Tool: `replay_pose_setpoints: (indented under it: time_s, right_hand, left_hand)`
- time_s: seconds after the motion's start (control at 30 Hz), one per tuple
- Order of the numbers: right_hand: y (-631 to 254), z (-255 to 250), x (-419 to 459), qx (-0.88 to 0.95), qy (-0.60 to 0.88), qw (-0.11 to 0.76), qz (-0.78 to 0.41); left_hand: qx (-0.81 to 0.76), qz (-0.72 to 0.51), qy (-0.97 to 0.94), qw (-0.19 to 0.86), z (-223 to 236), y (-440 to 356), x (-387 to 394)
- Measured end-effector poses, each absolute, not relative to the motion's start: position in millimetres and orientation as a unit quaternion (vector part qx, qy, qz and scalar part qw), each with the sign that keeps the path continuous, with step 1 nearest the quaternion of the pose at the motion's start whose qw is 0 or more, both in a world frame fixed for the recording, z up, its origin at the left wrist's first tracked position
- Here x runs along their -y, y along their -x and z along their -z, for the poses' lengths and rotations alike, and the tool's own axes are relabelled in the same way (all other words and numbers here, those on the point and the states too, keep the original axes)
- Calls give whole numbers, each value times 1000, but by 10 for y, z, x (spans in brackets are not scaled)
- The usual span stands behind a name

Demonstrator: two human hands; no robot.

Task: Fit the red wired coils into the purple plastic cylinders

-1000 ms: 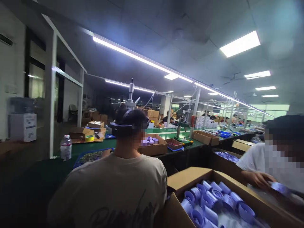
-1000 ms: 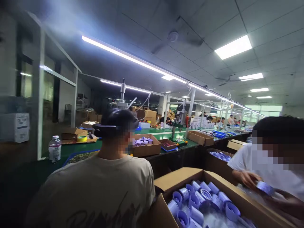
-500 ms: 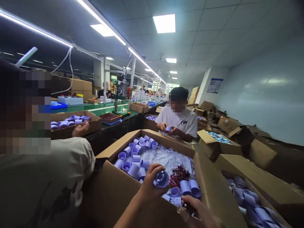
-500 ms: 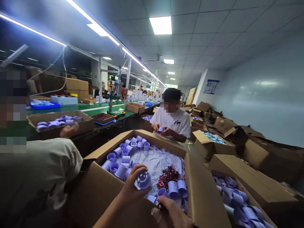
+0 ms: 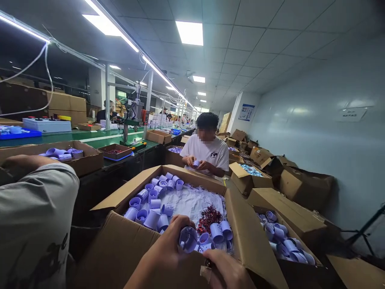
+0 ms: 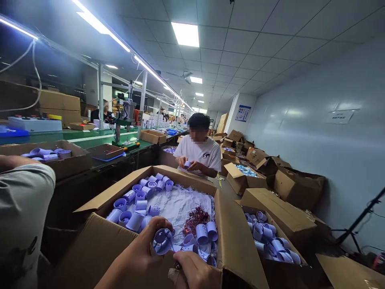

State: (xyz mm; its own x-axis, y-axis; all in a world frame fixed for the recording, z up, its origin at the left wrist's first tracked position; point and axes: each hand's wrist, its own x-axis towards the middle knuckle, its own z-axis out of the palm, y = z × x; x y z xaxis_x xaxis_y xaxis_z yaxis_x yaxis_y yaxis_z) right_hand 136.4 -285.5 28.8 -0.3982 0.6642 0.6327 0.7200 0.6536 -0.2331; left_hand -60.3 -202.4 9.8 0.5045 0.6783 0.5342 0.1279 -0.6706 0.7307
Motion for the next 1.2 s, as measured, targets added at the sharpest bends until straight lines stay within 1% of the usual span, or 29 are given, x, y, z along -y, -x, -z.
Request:
replay_pose_setpoints:
  time_s: [0.17, 0.37, 0.43, 0.53, 0.63, 0.83, 1.03, 1.2]
  right_hand:
    - [-1317, -354, 2879, 854, 402, 330, 22]
    - [-1284, -339, 2897, 803, 479, 355, 4]
    - [-1268, -291, 2872, 803, 469, 366, 35]
    - [-1221, -219, 2838, 769, 491, 392, 114]
    - [-1171, -171, 2829, 732, 532, 403, 139]
    - [-1126, -151, 2876, 727, 545, 403, 114]
    - [-1059, -144, 2940, 701, 554, 441, 86]
    - [-1079, -144, 2954, 633, 604, 485, -1]
  left_hand:
    - [-259, -395, -838, 272, -239, 611, 2088]
    - [-231, -368, -864, 255, -367, 530, 2204]
    - [-216, -374, -864, 258, -374, 485, 2241]
    - [-206, -382, -862, 262, -375, 421, 2299]
    - [-199, -392, -861, 257, -367, 373, 2347]
    - [-192, -404, -856, 260, -312, 358, 2366]
    - [-194, -426, -843, 264, -252, 318, 2374]
    - [-190, -440, -839, 258, -177, 267, 2409]
